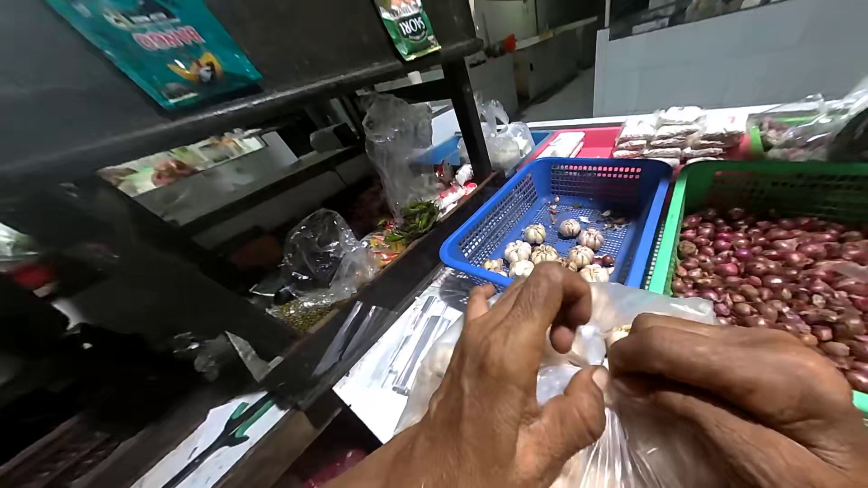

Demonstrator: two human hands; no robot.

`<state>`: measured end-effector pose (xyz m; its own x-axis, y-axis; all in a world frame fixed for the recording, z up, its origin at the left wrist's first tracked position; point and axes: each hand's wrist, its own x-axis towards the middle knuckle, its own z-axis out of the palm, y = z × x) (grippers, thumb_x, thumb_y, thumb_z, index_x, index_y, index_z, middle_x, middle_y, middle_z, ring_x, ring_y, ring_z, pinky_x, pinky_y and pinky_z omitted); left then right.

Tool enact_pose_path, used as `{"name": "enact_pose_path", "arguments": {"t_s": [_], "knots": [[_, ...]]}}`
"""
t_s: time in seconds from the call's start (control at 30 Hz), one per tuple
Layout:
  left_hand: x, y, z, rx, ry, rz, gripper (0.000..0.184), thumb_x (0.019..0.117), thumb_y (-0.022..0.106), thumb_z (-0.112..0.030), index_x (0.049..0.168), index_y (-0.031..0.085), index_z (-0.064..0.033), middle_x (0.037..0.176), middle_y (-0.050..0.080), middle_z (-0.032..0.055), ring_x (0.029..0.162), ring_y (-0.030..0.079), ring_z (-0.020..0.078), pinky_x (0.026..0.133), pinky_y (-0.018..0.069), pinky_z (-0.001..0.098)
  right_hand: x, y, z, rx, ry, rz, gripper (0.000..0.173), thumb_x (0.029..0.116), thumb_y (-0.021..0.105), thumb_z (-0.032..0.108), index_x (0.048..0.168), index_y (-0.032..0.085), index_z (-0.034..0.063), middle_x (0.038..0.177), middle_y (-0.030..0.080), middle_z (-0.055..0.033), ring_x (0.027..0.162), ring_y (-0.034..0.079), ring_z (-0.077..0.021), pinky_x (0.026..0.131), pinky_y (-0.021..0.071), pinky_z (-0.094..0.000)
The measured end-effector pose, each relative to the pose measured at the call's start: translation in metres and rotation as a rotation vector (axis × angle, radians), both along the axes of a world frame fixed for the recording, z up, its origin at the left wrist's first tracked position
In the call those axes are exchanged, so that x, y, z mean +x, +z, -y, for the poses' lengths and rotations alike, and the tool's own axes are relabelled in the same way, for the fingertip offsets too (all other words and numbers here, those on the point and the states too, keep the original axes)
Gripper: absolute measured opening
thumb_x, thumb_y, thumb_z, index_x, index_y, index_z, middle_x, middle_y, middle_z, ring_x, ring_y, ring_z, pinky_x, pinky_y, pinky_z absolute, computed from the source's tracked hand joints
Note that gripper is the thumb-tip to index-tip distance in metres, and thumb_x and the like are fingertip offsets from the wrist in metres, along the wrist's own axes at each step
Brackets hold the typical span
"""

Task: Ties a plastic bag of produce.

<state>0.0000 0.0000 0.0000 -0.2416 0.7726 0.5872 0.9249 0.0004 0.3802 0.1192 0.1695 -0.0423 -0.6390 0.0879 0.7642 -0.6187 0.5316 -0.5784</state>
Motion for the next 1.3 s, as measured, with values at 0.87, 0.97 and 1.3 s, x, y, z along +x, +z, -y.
{"name": "enact_pose_path", "arguments": {"t_s": [0.87,0.97,1.3], "knots": [[0.008,-0.004,0.006,-0.036,-0.004,0.107,0.021,0.0935,0.059,-0.023,0.110,0.054,-0.0108,0.094,0.057,-0.0061,0.089,0.058,0.0014,0.077,0.0519,0.0178,-0.006,-0.002,0.000,-0.051,0.005,0.030,0.016,0.0895,0.058,0.006,0.079,0.071,0.0087,0.074,0.062,0.0054,0.070,0.060,0.0005,0.061,0.0501,-0.0119],[0.008,-0.006,0.008,-0.083,0.146,0.040,0.027,0.0954,0.057,-0.031,0.113,0.058,-0.0112,0.095,0.059,-0.0072,0.091,0.059,0.0017,0.080,0.0517,0.0214,-0.006,-0.002,0.001,-0.045,-0.020,0.046,0.016,0.0890,0.058,0.008,0.079,0.071,0.0103,0.074,0.062,0.0065,0.070,0.059,0.0013,0.061,0.0493,-0.0116],[0.008,0.000,0.006,-0.135,0.290,0.050,0.033,0.0960,0.049,-0.053,0.090,0.070,-0.0282,0.105,0.059,-0.0142,0.099,0.057,0.0009,0.080,0.0450,0.0315,-0.003,0.000,0.007,-0.172,-0.140,0.188,0.018,0.0892,0.056,0.011,0.091,0.073,0.0171,0.072,0.062,0.0097,0.061,0.057,0.0008,0.051,0.0463,-0.0150]]}}
